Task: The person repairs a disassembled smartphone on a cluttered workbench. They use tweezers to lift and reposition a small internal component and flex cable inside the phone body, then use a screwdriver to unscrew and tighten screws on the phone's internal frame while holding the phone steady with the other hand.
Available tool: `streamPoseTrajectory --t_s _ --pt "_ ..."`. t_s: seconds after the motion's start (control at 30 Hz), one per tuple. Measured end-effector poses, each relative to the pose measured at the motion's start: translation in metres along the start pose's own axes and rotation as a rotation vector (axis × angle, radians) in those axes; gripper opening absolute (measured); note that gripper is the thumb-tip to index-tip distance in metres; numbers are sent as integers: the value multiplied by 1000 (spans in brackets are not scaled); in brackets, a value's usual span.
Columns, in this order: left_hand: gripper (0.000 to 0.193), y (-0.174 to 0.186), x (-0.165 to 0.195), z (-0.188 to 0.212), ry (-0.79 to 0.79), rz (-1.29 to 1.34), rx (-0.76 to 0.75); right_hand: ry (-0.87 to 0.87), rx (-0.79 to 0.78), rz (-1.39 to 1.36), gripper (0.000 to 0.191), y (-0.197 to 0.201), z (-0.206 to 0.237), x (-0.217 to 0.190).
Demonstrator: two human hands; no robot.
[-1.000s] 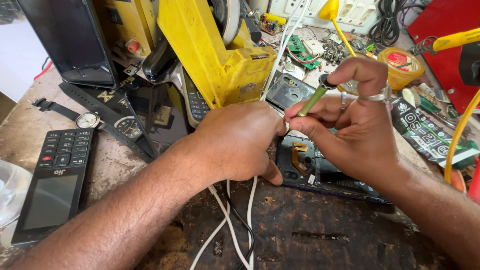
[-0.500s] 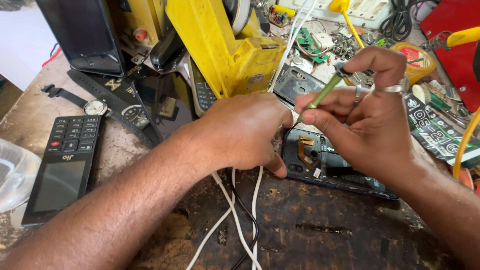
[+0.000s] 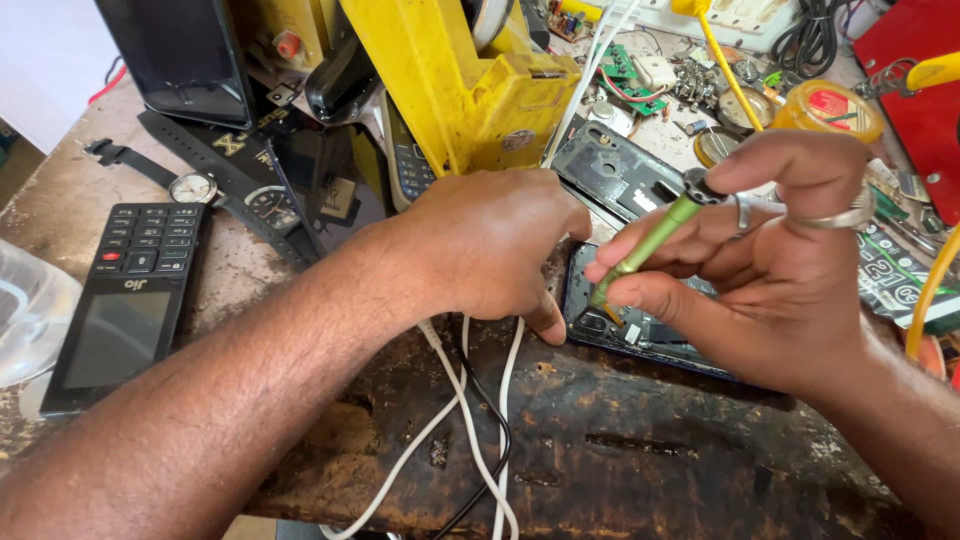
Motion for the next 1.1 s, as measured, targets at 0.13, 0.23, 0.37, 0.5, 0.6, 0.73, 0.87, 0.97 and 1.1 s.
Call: streamPoseTrajectory --t_s 0.13,0.23,0.37,0.5,0.6,0.73,0.87,0.97,1.1 --pt "79 1 3 1 -30 -8 28 -25 -46 54 69 -3 2 4" --pt "79 0 1 1 36 16 -24 -48 -26 36 67 -3 3 6" --pt "79 2 2 2 16 5 -8 -9 -35 38 68 -4 3 4" --pt "79 0 1 0 19 3 -14 -35 -28 69 66 -4 0 2" --pt "81 1 3 1 -22 -8 25 55 -4 293 70 -5 -5 -5" --pt "70 -1 0 1 35 4 -54 31 -82 258 51 -10 -4 -9" --pt "78 -2 2 0 30 -4 -35 -4 60 96 57 -5 3 -10" --pt "77 -5 -3 -2 35 9 -46 -76 55 32 56 -3 4 -7" --pt "87 -2 -4 -2 -86 20 70 -48 3 420 73 -3 -1 -11"
Point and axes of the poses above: each hand's wrist, its own z-axis away from the middle knuckle, its own y-axis out of the back of the hand, x = y × z, the point moved 5 cm from there along -z, towards the middle knuckle, and after that the axes turned 13 degrees about -x, right-handed, at the moved point
